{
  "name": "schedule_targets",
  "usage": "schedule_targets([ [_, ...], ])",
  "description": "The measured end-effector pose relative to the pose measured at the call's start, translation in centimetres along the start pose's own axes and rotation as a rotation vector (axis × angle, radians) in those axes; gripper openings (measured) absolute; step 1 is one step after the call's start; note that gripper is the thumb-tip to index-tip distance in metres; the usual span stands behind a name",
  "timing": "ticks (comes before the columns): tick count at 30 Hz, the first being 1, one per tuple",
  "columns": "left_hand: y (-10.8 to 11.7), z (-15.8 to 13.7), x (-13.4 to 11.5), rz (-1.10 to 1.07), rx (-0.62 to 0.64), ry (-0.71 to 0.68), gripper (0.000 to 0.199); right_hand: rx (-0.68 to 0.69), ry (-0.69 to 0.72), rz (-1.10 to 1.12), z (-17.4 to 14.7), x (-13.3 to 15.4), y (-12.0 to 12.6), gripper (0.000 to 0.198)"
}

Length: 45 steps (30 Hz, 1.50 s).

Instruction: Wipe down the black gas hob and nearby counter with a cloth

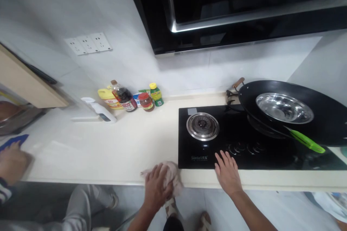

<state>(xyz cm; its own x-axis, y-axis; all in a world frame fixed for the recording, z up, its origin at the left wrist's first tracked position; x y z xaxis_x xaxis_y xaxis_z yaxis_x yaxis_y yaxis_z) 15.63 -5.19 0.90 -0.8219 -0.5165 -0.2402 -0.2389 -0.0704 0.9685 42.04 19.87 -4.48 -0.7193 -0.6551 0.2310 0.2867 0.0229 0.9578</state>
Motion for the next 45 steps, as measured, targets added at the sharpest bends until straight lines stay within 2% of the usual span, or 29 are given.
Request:
schedule_targets([
  [3,2.8,-0.6,7.5,0.017,-0.065,0.199,0.051,0.02,-0.002,0.004,0.0,0.0,0.1,0.051],
  [6,6.2,-0.2,14.8,0.032,-0.142,0.429,0.054,0.017,0.001,0.01,0.0,0.2,0.4,0.051],
  [8,7.8,0.1,17.9,0.034,-0.181,0.556,0.058,0.007,0.005,0.011,0.0,0.3,0.6,0.051],
  [10,8.2,0.2,18.7,0.039,-0.207,0.616,0.061,0.006,0.002,0.009,0.0,0.4,0.8,0.051],
  [11,7.9,0.1,18.1,0.043,-0.214,0.609,0.061,0.009,-0.002,0.008,0.0,0.4,0.8,0.051],
  [13,6.5,-0.3,15.3,0.053,-0.209,0.524,0.058,0.018,-0.006,0.007,0.0,0.5,0.9,0.051],
  [19,-1.1,-3.0,2.6,0.058,-0.107,0.12,0.05,0.015,-0.006,0.021,0.2,0.6,1.3,0.049],
  [24,-6.6,-3.1,-7.4,0.092,0.074,-0.322,0.052,0.0,-0.01,0.041,0.3,0.6,1.4,0.048],
  [29,-9.0,-1.1,-16.2,0.069,0.2,-0.549,0.06,-0.011,0.011,0.099,0.4,0.4,1.5,0.048],
  [32,-9.6,0.1,-20.0,0.063,0.256,-0.625,0.068,-0.001,0.009,0.183,0.4,-0.3,1.4,0.048],
  [34,-9.6,0.5,-20.8,0.059,0.279,-0.652,0.069,-0.001,0.005,0.222,0.4,-0.6,1.3,0.049],
  [37,-8.8,0.5,-19.0,0.047,0.273,-0.64,0.065,-0.019,0.03,0.234,0.4,-0.6,1.4,0.046],
  [40,-6.8,0.1,-14.2,0.035,0.215,-0.55,0.059,-0.039,0.039,0.23,0.4,-0.4,1.6,0.044],
  [45,-1.9,0.0,-5.2,-0.013,0.101,-0.407,0.048,-0.045,0.019,0.228,0.6,0.0,1.9,0.042],
])
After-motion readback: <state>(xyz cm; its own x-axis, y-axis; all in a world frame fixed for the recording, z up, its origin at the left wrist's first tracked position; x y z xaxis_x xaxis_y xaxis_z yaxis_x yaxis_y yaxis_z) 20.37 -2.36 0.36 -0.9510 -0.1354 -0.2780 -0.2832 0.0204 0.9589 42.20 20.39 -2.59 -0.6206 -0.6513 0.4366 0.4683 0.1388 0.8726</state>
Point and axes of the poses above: each hand's wrist, its own z-axis towards the middle knuckle, its own y-axis out of the back of the hand, x = y × z, the point moved 8 cm from there along z, towards the middle knuckle, and after that the axes turned 12 degrees about x, right-handed, at the moved point
